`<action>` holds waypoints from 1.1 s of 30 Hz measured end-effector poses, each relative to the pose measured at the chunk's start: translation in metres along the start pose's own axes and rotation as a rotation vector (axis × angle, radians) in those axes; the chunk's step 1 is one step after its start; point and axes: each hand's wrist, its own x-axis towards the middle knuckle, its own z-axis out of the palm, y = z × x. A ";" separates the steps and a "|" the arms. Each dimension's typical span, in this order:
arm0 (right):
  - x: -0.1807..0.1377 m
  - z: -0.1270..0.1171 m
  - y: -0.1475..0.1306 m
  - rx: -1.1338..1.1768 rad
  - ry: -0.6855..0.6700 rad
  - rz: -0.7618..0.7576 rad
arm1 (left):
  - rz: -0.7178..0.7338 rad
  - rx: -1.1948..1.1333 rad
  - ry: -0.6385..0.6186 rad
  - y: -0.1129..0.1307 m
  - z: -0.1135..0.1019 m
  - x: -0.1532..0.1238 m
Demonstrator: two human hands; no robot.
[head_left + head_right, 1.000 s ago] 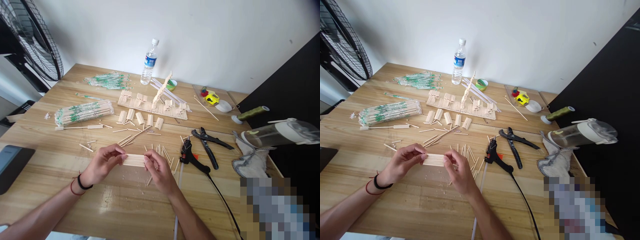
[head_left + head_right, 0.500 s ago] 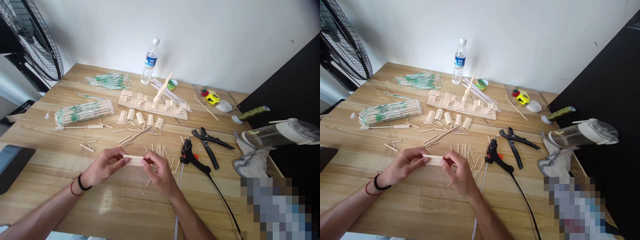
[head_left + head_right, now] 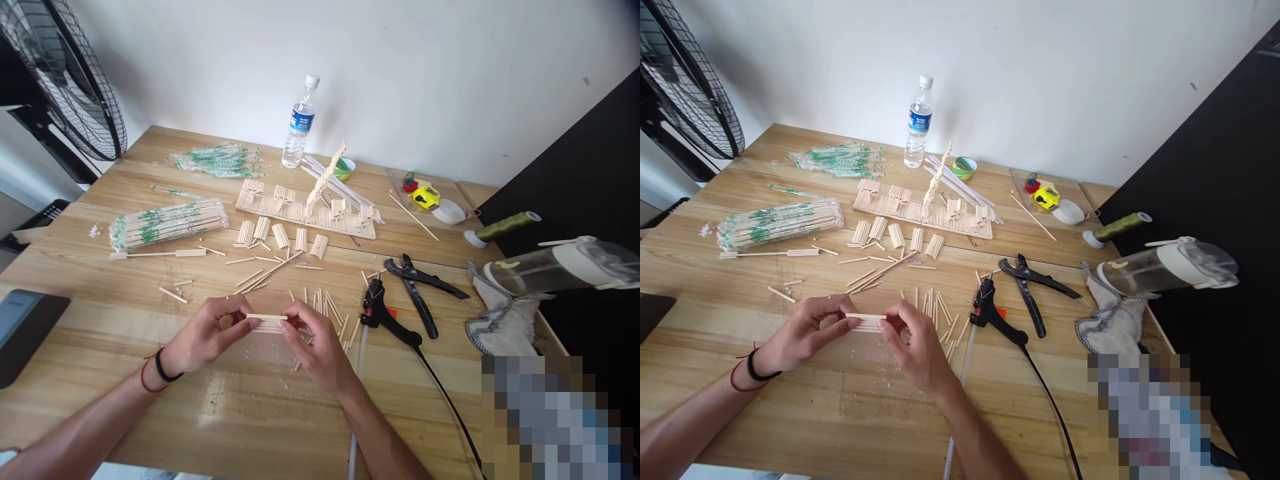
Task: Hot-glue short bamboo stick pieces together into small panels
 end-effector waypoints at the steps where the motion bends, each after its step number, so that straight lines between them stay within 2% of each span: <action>1: 0.000 0.000 0.000 -0.010 0.003 -0.017 | 0.003 0.005 0.004 0.000 0.000 0.000; 12: -0.003 0.002 -0.001 -0.084 0.055 -0.171 | 0.112 0.051 0.044 -0.001 0.001 -0.001; 20: -0.002 0.004 0.000 -0.012 0.079 -0.059 | 0.015 -0.041 0.034 0.000 0.003 0.000; 33: -0.002 0.004 0.000 0.028 0.068 0.011 | 0.017 -0.025 0.066 -0.002 0.003 0.001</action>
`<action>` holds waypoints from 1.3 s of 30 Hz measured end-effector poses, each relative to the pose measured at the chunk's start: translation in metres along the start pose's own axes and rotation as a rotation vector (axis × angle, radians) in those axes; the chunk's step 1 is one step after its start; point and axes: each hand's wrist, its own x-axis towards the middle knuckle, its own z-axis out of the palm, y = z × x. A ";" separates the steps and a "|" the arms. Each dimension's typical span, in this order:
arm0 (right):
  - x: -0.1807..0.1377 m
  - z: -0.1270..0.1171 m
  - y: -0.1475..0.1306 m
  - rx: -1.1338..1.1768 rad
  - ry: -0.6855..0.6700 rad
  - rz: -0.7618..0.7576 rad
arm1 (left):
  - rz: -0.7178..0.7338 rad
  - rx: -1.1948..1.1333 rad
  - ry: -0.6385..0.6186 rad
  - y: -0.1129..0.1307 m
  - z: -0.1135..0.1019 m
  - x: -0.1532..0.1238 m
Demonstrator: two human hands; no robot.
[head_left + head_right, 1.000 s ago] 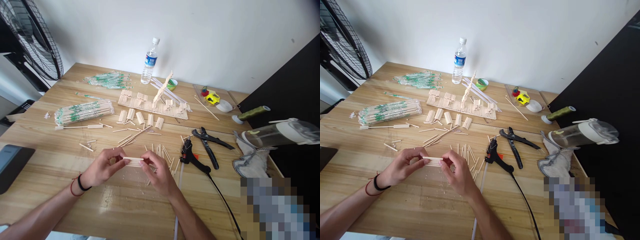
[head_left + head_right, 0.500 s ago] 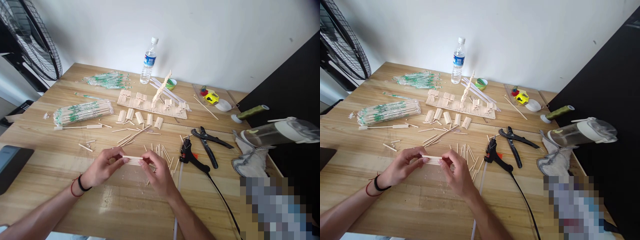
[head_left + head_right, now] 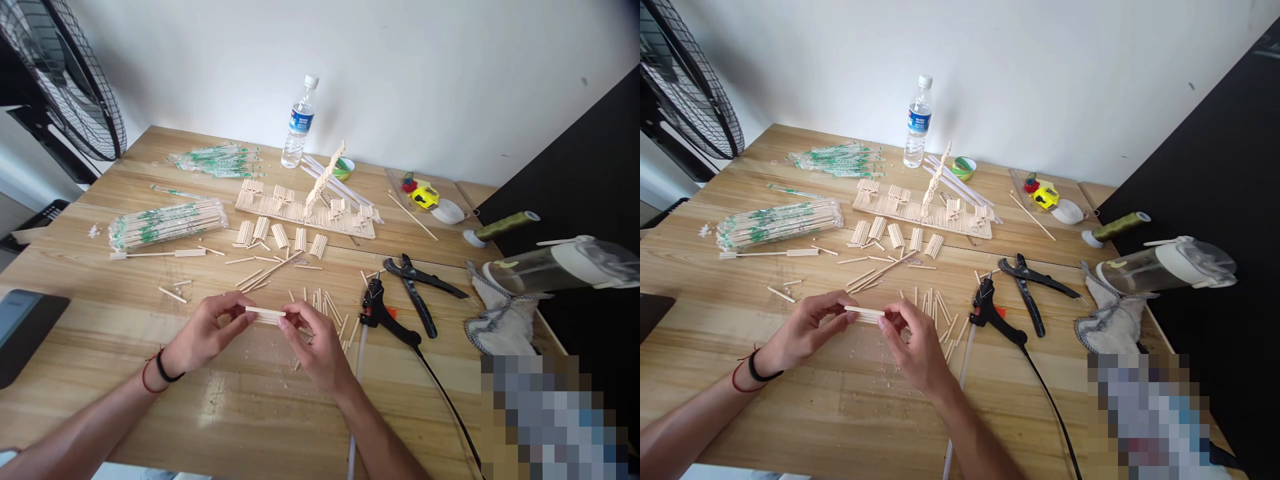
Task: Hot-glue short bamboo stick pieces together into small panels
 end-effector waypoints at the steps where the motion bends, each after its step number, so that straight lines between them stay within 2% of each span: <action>1: 0.000 0.000 0.000 0.012 -0.006 0.012 | 0.001 0.000 0.006 0.000 0.000 0.000; 10: -0.001 0.001 0.003 0.032 -0.011 -0.012 | -0.004 -0.045 0.011 -0.004 0.002 -0.002; 21: -0.007 0.003 0.007 0.272 -0.020 0.080 | -0.012 -0.264 -0.004 -0.004 0.001 -0.003; 26: -0.008 0.004 0.013 0.317 -0.041 0.073 | -0.028 -0.276 -0.026 -0.004 -0.001 -0.004; 31: -0.006 0.003 0.010 0.338 -0.038 0.102 | -0.036 -0.290 0.004 -0.003 0.000 -0.002; 35: -0.004 0.003 0.009 0.367 -0.092 0.156 | -0.031 -0.304 0.035 -0.003 0.001 0.000; 39: -0.004 0.004 0.010 0.356 -0.087 0.158 | -0.041 -0.288 0.019 -0.004 0.001 0.000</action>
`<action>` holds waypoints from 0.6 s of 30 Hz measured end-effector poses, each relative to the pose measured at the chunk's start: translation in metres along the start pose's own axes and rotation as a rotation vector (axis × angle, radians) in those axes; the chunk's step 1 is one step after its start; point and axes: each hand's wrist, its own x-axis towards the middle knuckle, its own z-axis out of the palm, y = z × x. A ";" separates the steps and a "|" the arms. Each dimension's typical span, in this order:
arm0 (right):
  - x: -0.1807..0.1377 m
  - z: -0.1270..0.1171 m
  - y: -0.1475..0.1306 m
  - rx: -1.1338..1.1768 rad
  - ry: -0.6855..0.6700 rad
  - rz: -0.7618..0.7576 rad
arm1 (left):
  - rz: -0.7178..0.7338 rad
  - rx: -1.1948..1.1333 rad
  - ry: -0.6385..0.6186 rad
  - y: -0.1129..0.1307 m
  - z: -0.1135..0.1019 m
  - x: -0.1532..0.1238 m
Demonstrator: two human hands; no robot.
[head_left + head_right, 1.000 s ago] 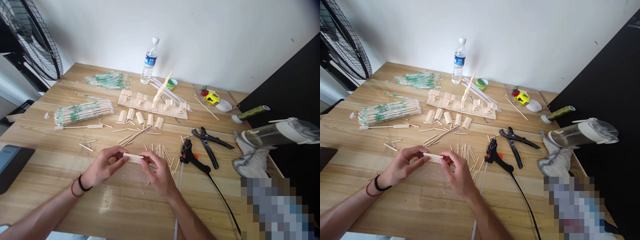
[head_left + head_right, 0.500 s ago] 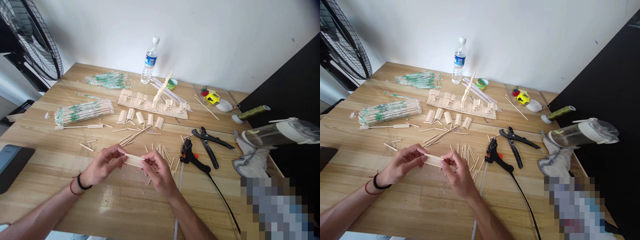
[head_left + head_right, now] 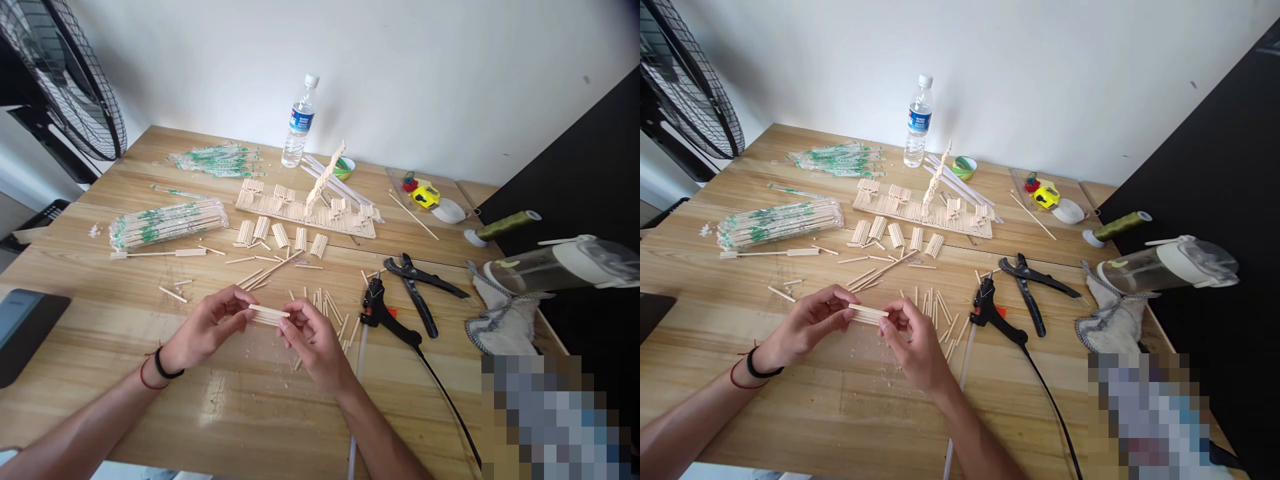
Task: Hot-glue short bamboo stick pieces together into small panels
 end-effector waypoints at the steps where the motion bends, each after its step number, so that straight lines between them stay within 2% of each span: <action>1: 0.000 0.000 0.000 -0.005 0.006 -0.005 | -0.004 0.014 -0.011 0.000 0.000 0.000; 7: 0.000 0.002 -0.004 -0.058 -0.003 -0.046 | -0.006 0.146 -0.069 0.004 0.001 0.001; 14: -0.001 0.002 -0.007 -0.051 -0.009 -0.038 | 0.003 0.129 -0.065 0.000 -0.001 -0.001; 18: -0.001 0.002 -0.006 -0.078 0.012 -0.073 | -0.017 0.106 -0.112 0.004 -0.001 -0.001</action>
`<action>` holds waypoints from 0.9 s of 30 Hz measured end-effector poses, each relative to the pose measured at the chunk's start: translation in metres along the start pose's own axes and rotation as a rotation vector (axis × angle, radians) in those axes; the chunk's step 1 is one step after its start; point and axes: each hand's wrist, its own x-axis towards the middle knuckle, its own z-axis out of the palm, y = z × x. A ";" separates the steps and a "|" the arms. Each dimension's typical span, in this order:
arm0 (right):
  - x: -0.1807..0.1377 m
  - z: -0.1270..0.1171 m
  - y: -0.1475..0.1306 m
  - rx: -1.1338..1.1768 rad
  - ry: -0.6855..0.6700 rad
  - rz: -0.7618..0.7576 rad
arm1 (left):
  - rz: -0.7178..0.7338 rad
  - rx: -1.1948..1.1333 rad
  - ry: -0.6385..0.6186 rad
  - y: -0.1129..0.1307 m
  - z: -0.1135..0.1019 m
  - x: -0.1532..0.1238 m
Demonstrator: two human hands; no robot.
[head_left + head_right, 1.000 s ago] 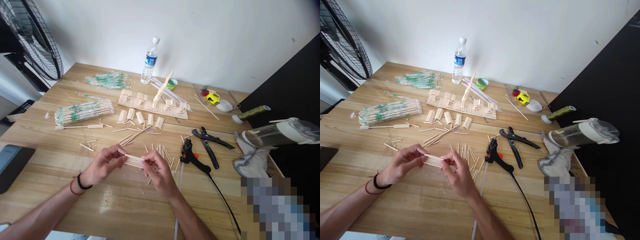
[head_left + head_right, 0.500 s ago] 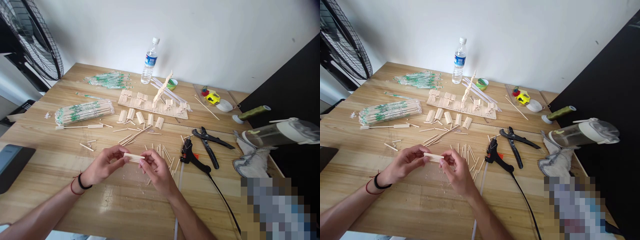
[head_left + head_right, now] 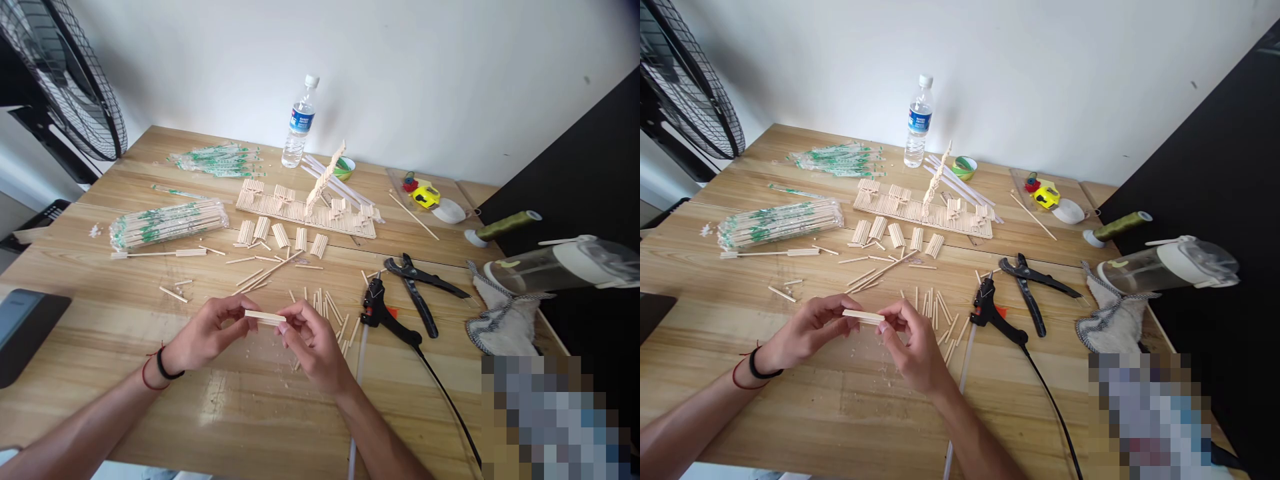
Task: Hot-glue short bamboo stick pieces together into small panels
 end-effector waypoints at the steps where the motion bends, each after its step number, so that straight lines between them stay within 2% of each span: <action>1: 0.000 0.000 0.000 -0.010 0.007 -0.009 | -0.003 0.003 -0.021 0.001 0.000 0.000; 13: -0.001 -0.002 0.004 0.027 0.028 -0.010 | 0.009 0.156 -0.113 0.007 -0.001 0.000; 27: 0.001 -0.003 -0.009 -0.139 -0.080 0.048 | 0.020 0.322 -0.047 0.003 0.000 -0.001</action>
